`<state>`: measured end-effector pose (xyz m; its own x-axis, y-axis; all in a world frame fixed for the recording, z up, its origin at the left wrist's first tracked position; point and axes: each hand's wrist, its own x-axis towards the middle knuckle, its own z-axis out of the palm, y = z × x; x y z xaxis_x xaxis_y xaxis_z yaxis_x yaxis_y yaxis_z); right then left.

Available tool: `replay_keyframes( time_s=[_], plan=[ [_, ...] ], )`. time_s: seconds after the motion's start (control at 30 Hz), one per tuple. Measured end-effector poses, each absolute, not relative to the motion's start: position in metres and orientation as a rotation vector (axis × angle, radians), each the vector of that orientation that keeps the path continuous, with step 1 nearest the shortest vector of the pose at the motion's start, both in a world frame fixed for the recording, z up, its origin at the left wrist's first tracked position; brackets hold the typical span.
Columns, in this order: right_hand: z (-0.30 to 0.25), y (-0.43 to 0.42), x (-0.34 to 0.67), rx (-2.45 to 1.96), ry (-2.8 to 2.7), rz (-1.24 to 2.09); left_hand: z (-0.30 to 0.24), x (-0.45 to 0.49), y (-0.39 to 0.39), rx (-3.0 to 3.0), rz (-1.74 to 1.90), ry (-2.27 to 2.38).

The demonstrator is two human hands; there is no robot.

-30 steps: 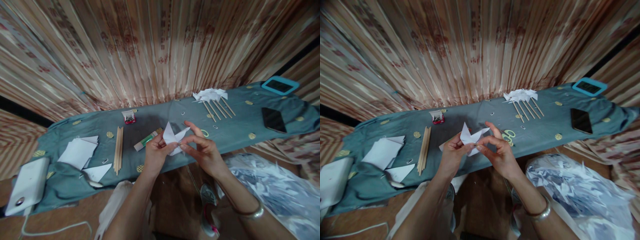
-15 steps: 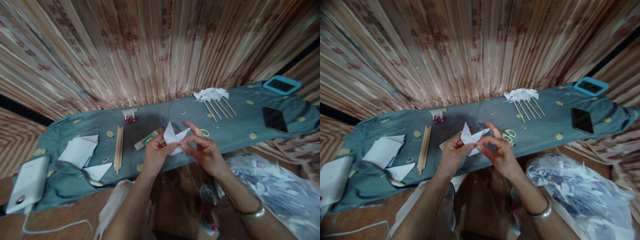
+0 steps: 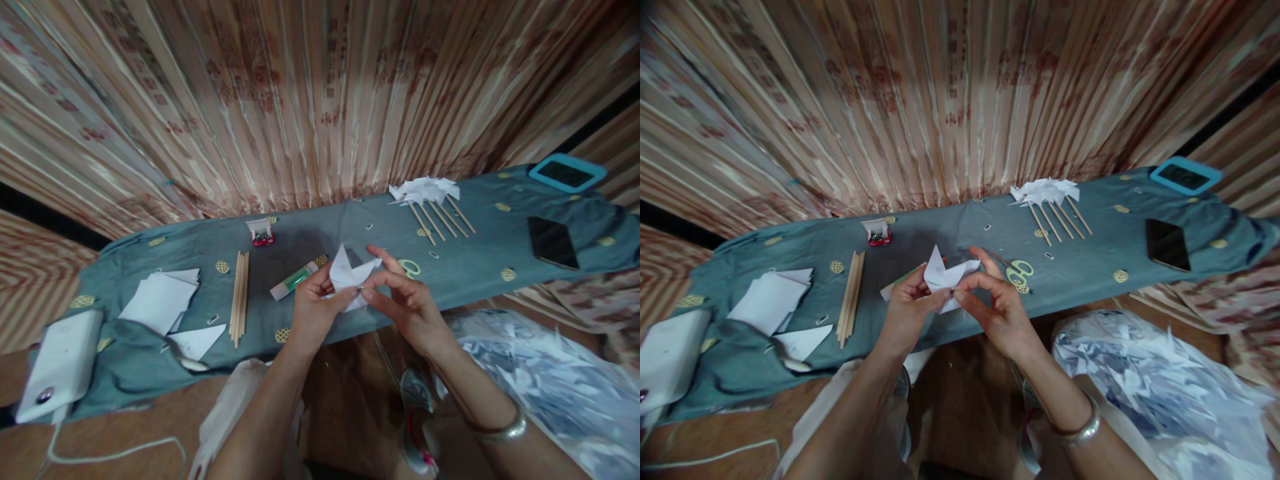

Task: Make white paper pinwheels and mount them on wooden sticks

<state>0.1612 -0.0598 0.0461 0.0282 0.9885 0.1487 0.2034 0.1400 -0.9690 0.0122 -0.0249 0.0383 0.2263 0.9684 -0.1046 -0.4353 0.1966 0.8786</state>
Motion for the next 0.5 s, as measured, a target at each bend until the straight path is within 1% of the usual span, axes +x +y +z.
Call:
replay_keyframes(
  time_s=[0.5],
  plan=[
    [0.0469, -0.0598, 0.1601, -1.266, -1.376, 0.992, 0.0372, 0.0102, -0.0245, 0.907, 1.14, 0.805]
  ],
)
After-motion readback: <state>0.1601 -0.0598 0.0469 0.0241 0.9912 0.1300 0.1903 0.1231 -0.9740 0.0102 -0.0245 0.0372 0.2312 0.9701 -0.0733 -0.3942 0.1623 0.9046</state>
